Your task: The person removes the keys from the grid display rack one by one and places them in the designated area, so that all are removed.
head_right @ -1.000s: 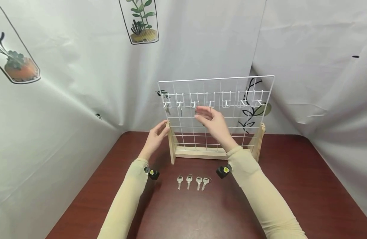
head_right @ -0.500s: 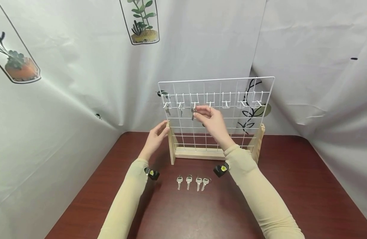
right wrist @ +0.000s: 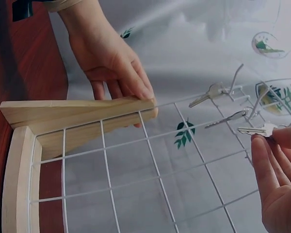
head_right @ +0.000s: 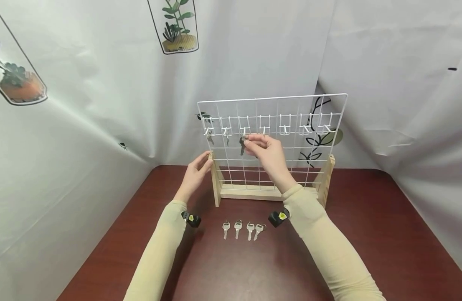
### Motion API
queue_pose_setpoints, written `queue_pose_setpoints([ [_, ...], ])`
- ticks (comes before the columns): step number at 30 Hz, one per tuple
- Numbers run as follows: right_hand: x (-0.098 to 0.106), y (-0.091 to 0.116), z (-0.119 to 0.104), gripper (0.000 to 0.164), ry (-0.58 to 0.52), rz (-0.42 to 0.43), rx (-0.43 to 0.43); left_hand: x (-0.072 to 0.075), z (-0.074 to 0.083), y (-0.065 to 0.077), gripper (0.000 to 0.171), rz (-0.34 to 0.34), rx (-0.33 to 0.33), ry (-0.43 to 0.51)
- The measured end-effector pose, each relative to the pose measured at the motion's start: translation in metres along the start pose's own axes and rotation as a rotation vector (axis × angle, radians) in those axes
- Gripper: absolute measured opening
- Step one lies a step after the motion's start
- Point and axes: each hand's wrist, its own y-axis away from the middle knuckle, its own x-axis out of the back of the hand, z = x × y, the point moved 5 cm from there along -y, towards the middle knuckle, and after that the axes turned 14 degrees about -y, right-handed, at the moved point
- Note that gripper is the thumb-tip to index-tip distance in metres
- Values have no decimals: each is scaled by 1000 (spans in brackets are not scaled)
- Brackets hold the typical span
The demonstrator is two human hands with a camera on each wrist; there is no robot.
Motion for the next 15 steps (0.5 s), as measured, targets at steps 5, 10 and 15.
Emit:
queue_pose_setpoints([
  [5, -1, 1, -2, 30, -26, -13, -5, 3, 0, 1, 44, -6, 29, 7],
  [10, -1, 5, -3, 29, -39, -22, -8, 5, 16, 5, 44, -30, 32, 37],
  [15, 5, 14, 4, 31, -13, -30, -34, 6, 32, 8, 43, -32, 20, 37],
])
